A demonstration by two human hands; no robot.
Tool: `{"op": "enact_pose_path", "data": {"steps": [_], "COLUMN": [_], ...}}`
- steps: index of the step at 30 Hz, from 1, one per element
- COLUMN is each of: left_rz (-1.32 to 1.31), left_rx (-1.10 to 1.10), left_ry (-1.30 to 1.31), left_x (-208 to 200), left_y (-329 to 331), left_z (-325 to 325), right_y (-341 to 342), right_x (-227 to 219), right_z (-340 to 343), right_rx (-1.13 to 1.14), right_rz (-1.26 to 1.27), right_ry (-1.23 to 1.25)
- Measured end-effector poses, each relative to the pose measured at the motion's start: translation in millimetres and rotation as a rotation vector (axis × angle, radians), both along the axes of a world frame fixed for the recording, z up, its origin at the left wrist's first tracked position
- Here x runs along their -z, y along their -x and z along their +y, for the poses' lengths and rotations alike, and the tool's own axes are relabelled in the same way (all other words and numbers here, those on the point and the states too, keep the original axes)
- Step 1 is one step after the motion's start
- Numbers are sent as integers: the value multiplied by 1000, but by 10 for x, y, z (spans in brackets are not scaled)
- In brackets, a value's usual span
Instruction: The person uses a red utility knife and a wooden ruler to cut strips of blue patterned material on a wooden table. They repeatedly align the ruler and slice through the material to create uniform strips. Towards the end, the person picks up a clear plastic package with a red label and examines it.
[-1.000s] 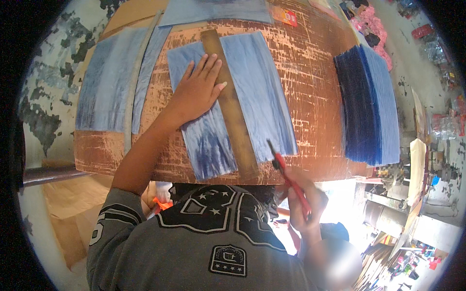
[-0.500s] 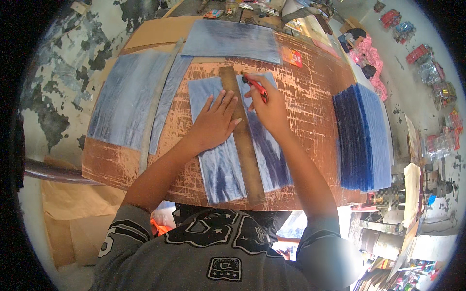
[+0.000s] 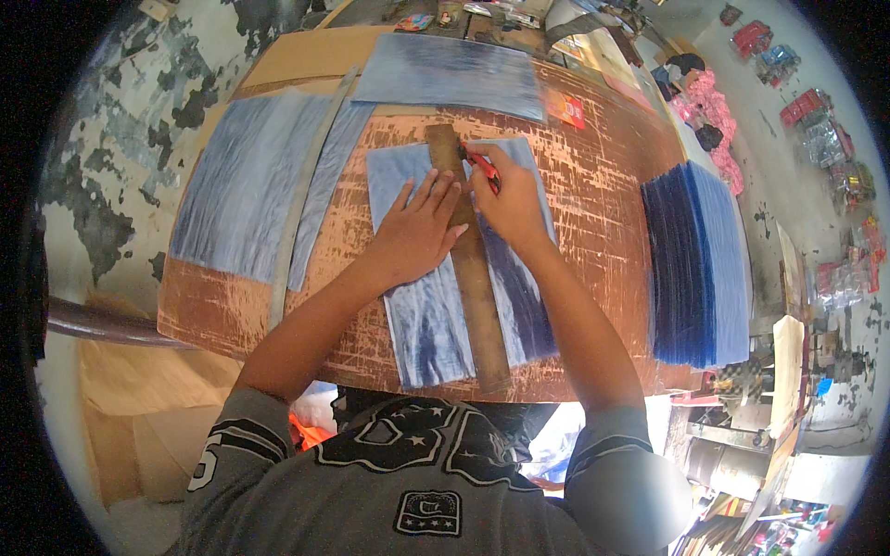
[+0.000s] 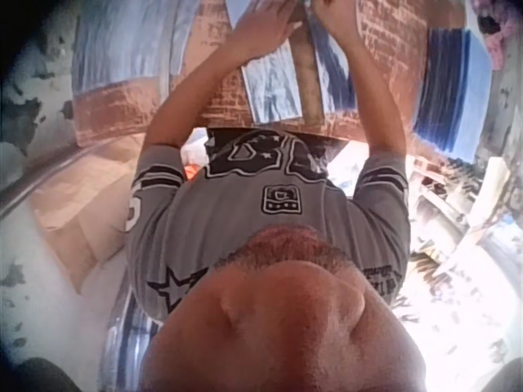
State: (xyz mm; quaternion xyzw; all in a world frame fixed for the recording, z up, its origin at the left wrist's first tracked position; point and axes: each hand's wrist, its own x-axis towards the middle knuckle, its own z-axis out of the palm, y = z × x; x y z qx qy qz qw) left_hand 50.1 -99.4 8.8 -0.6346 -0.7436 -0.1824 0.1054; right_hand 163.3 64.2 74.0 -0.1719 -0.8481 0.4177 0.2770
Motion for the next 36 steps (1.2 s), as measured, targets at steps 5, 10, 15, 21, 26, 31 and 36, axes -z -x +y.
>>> {"op": "enact_pose_path", "data": {"steps": [5,10,15,21,26,31,36], "left_rz": [4,0,8,40,50,33,21], "left_rx": [-19,-3,-15,-26,-8,-10,-7], "left_ry": [8,0,26,45,33,56,36], "left_x": [7,6,11,19,23,-13,19], "left_y": [16,6,12,39,42,22,39], "left_z": [-17,41,35,-1,19,25,5], "right_y": [-449,-1191,-1900,-2563,-2935,-3064,-2812], "right_x": [-80,-151,-208,-322,-383,-475,-529], "right_z": [-308,-788,-1301,-1802,-2030,-2048,-1696], "right_rx": [59,111,160,194,212,260,302], "right_rz": [-82,-132,-234,-286,-398,-271,-98], "right_ry": [93,67,117,136,187,323,172]}}
